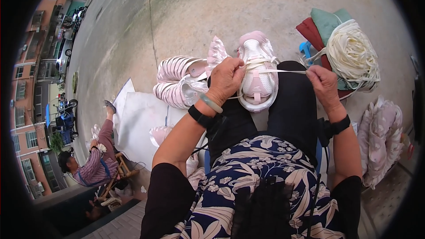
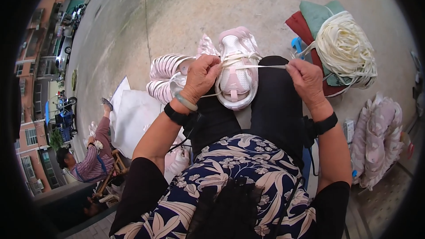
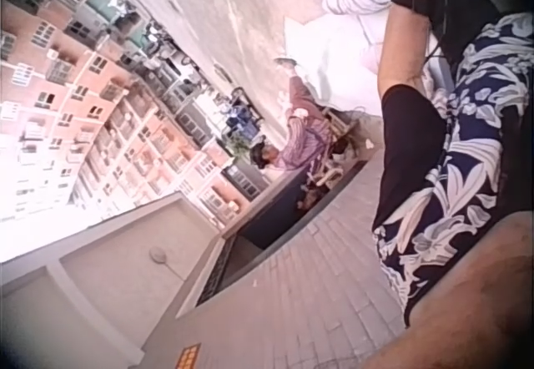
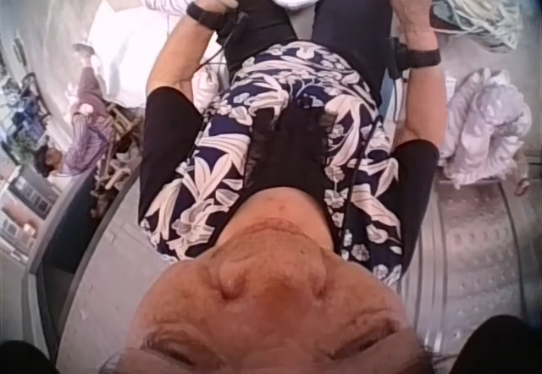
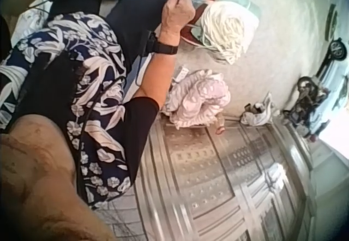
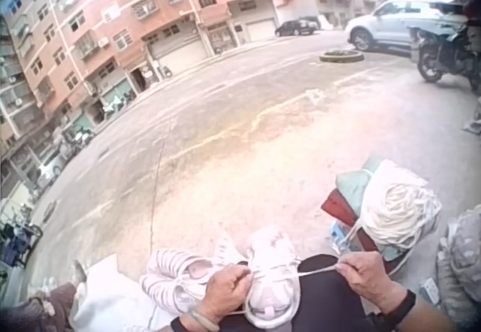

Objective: The recorder is lacing white and pink sneakers while seated outdoors.

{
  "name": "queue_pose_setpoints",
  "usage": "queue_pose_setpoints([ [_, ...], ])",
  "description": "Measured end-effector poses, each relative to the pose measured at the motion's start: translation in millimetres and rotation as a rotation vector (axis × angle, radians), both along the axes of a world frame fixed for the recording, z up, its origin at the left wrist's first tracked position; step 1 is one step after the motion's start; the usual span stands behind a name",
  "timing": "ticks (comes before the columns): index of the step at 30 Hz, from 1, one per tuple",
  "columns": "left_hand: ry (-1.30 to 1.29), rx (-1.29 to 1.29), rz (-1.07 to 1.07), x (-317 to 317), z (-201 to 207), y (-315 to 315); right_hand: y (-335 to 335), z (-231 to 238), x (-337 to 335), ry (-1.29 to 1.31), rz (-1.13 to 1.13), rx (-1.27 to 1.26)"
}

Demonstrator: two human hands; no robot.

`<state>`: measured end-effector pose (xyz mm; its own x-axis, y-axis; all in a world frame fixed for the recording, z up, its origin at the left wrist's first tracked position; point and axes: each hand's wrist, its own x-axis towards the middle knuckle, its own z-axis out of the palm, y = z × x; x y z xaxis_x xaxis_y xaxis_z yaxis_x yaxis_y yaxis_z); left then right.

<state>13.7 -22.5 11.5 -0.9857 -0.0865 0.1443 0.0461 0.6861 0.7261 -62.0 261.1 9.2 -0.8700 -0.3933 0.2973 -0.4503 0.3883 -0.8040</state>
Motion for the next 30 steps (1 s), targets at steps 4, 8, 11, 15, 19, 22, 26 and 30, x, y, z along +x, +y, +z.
queue_pose_setpoints([
  [4,0.206,-0.159,-0.009,2,3,12,-14,0,13,-0.193,0.136,0.062],
  [8,0.326,-0.239,-0.060,-5,14,36,-56,22,21,-0.357,0.180,0.084],
  [11,0.324,-0.275,-0.063,-8,9,46,-75,2,21,-0.019,0.217,0.144],
  [15,0.223,-0.251,-0.014,-10,1,50,-82,-4,23,0.123,0.179,0.205],
  [19,0.207,-0.222,0.008,-12,-1,51,-82,-6,26,0.109,0.130,0.254],
  [22,0.166,-0.212,-0.010,-11,3,53,-81,-8,29,0.081,0.119,0.224],
  [26,0.174,-0.165,-0.030,-9,2,52,-82,-11,37,0.083,0.064,0.222],
  [30,0.208,-0.256,-0.024,-6,1,58,-83,-13,45,0.053,-0.004,0.124],
])
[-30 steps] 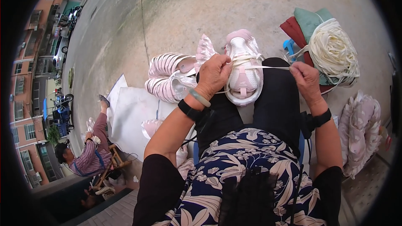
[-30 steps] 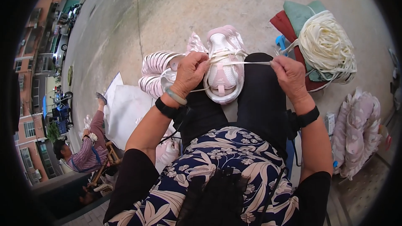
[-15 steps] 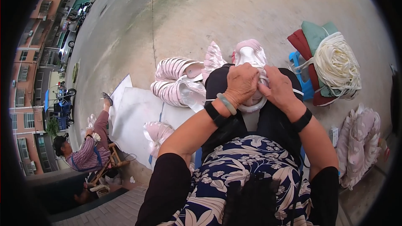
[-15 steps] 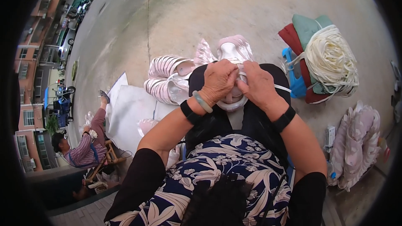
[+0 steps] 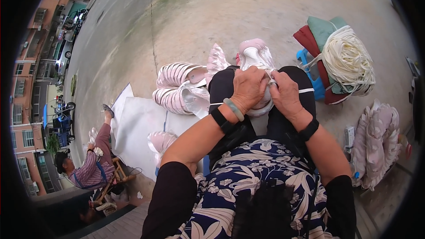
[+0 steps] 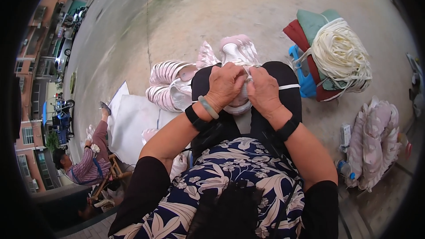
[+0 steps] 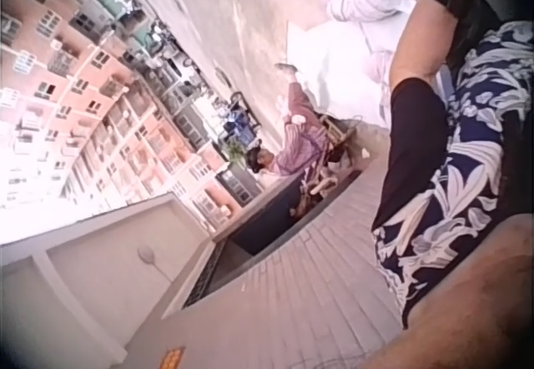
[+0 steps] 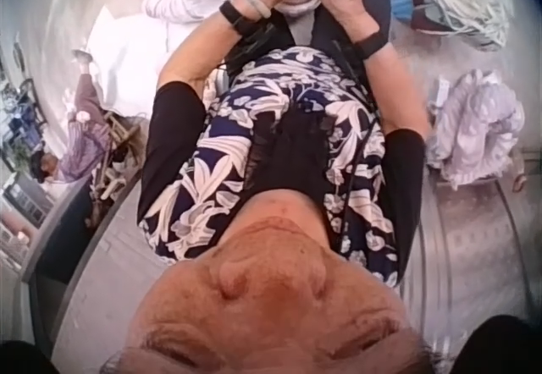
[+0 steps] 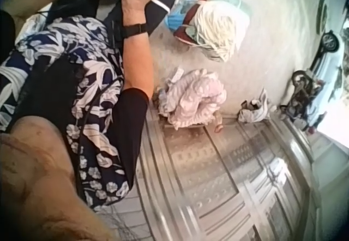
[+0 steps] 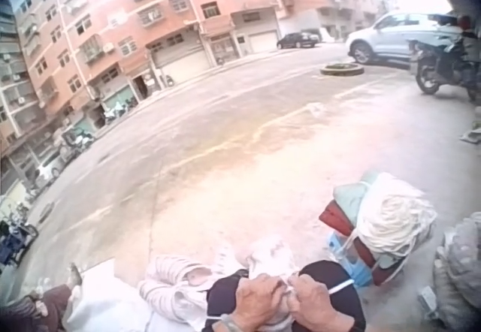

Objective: The recorder is lacing white and pink sneakers while seated outdoors.

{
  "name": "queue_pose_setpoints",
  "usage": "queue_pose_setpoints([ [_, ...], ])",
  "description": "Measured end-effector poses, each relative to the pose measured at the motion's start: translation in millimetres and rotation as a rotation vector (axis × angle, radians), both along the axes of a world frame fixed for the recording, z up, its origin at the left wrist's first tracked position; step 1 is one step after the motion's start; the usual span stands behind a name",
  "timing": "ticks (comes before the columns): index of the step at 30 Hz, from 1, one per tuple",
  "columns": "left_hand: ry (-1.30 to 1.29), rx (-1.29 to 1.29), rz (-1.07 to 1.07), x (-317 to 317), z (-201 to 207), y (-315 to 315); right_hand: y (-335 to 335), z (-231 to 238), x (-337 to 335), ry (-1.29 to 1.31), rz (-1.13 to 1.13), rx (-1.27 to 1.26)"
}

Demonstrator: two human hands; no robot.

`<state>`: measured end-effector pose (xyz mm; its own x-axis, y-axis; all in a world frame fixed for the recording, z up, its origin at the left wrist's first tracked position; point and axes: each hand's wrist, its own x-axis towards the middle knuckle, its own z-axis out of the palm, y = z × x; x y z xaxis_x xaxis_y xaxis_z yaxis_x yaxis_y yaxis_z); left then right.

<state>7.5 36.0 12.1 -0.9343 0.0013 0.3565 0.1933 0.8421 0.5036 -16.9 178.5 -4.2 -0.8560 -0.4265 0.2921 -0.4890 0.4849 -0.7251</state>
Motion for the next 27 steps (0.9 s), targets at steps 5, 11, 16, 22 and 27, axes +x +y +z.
queue_pose_setpoints([
  [5,0.000,-0.096,-0.047,-2,-1,5,9,-11,1,-0.045,0.013,-0.086],
  [11,0.013,-0.132,-0.136,-8,1,14,15,-19,6,-0.186,-0.056,-0.199],
  [16,-0.076,-0.202,-0.109,13,29,5,21,-18,12,-0.412,-0.126,-0.280],
  [22,-0.005,-0.270,0.136,103,11,-122,31,-13,10,-0.419,-0.103,-0.317],
  [27,-0.373,-0.642,0.634,211,-19,-227,28,-16,9,-0.331,-0.088,-0.267],
])
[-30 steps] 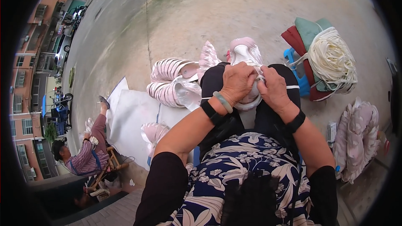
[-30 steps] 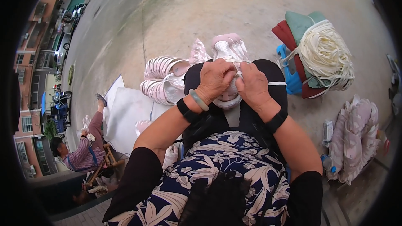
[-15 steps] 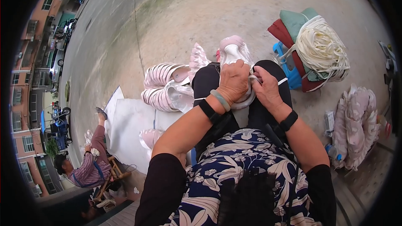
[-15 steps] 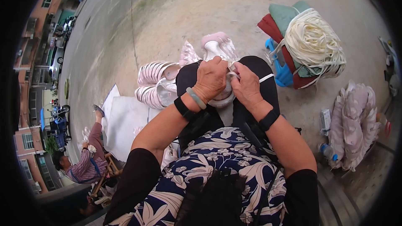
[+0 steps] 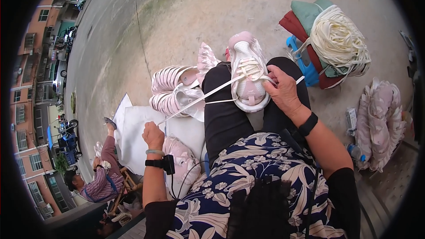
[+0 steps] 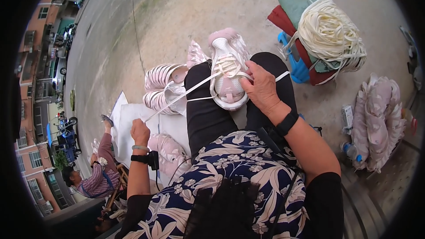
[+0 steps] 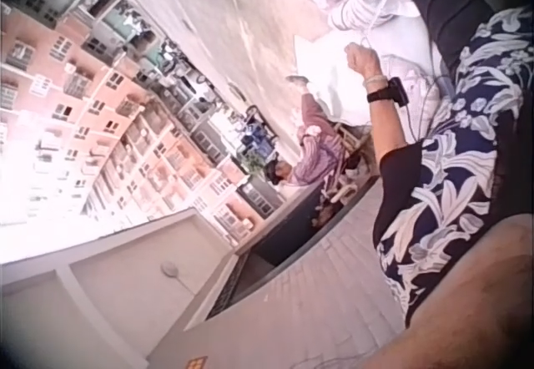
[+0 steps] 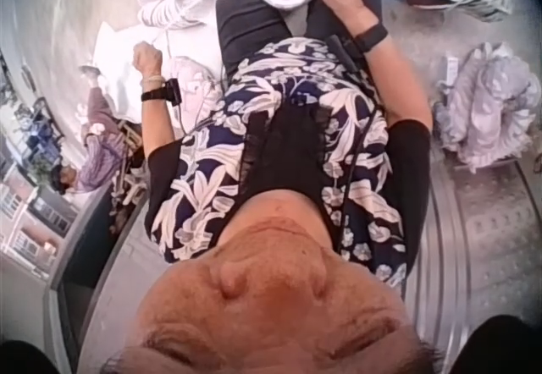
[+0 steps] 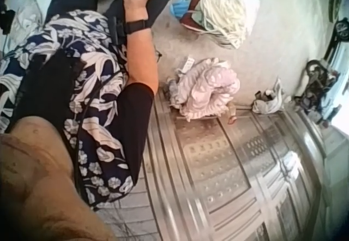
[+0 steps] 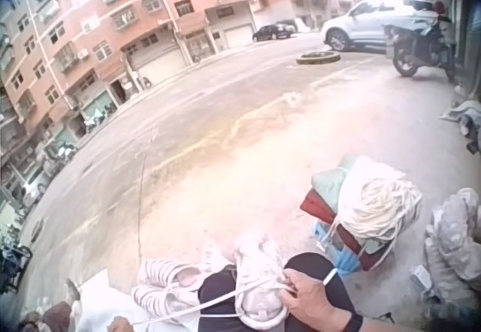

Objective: The recorder is lacing white and pink sneakers while seated outdoors.

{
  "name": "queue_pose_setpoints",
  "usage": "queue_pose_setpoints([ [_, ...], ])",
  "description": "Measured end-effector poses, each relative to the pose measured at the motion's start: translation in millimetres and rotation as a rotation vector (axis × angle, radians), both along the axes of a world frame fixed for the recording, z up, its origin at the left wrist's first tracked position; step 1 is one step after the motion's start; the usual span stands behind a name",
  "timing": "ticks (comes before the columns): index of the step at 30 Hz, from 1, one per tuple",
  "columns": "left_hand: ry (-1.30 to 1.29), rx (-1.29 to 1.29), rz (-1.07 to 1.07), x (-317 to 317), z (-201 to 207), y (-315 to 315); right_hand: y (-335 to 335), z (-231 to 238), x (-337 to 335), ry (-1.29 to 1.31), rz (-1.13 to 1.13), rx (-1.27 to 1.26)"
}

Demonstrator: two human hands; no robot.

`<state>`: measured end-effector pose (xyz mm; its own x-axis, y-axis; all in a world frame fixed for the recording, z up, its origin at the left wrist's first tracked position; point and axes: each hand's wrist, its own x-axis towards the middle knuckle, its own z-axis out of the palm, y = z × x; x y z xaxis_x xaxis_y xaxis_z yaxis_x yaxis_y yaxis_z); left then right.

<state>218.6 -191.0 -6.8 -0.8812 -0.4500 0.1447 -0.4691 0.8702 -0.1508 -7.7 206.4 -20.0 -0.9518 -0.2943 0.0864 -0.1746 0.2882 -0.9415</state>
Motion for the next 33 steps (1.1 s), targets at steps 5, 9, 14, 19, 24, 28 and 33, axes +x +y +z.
queue_pose_setpoints([
  [5,0.211,0.436,-0.342,-71,6,70,-1,10,-5,0.031,0.040,0.126],
  [9,0.361,0.621,-0.576,-137,25,146,-3,32,-14,-0.051,0.120,0.229],
  [14,0.307,0.601,-0.640,-183,26,193,-14,27,-21,0.237,0.069,0.264],
  [19,0.219,0.634,-0.582,-191,20,199,-22,19,-37,0.183,0.086,0.074],
  [24,0.326,0.674,-0.671,-191,23,199,-10,30,-52,-0.726,0.221,-0.341],
  [28,0.159,0.611,-0.690,-192,30,204,-9,23,-55,-0.535,0.262,-0.154],
  [33,0.100,0.576,-0.692,-193,28,206,-18,21,-58,-0.052,0.138,0.140],
])
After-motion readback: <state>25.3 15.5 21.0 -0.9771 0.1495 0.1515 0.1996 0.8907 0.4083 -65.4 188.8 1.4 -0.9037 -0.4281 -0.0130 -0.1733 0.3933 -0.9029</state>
